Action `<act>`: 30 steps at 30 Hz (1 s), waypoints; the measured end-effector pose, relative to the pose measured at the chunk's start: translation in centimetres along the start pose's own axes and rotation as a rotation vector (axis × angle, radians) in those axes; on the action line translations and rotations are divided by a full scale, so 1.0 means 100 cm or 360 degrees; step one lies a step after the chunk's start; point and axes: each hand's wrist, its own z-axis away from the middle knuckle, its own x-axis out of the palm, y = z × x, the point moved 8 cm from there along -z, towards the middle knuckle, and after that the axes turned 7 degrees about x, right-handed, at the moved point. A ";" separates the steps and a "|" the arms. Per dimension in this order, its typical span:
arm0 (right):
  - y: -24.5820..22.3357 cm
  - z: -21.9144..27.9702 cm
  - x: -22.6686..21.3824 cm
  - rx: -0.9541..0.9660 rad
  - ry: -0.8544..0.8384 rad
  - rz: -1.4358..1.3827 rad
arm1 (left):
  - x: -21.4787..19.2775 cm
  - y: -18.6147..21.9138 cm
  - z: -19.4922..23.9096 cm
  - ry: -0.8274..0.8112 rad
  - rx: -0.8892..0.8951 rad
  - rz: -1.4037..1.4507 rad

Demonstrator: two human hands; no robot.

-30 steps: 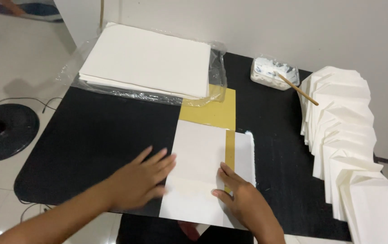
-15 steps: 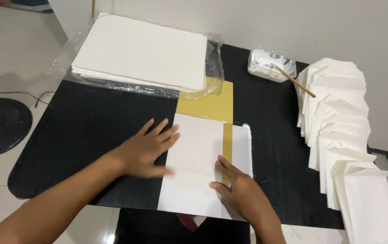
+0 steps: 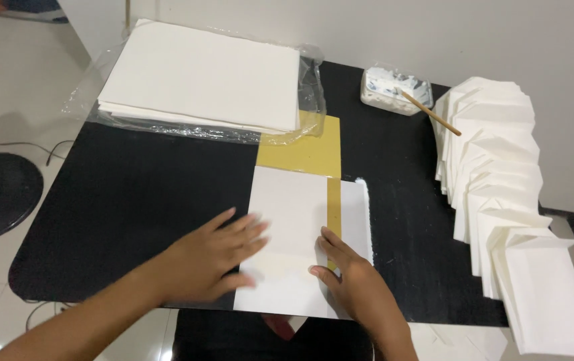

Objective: The person applies white adhesive to the edges of a folded white paper box using a brush, then places a yellow paper sheet on top and presses it down. They continue applying adhesive to the edges of the yellow sheet and smooth it onto the white box.

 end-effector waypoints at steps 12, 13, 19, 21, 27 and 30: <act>0.042 0.106 -0.019 0.0795 0.1215 -0.0246 | 0.039 -0.064 -0.092 -0.1166 -0.0332 0.0265; 0.044 0.107 -0.018 0.0815 0.1216 -0.0248 | 0.038 -0.062 -0.092 -0.1177 -0.0318 0.0270; 0.078 0.115 0.007 0.1449 0.0638 -0.0106 | 0.054 -0.073 -0.088 -0.1098 -0.0277 0.0304; 0.088 0.126 0.015 0.1654 0.0431 -0.0059 | 0.058 -0.075 -0.089 -0.0990 -0.0247 0.0308; 0.075 0.132 0.019 0.1729 0.0758 -0.0178 | 0.060 -0.076 -0.088 -0.0939 -0.0227 0.0321; 0.062 0.133 0.014 0.1555 0.1100 -0.0284 | 0.063 -0.078 -0.088 -0.0939 -0.0224 0.0295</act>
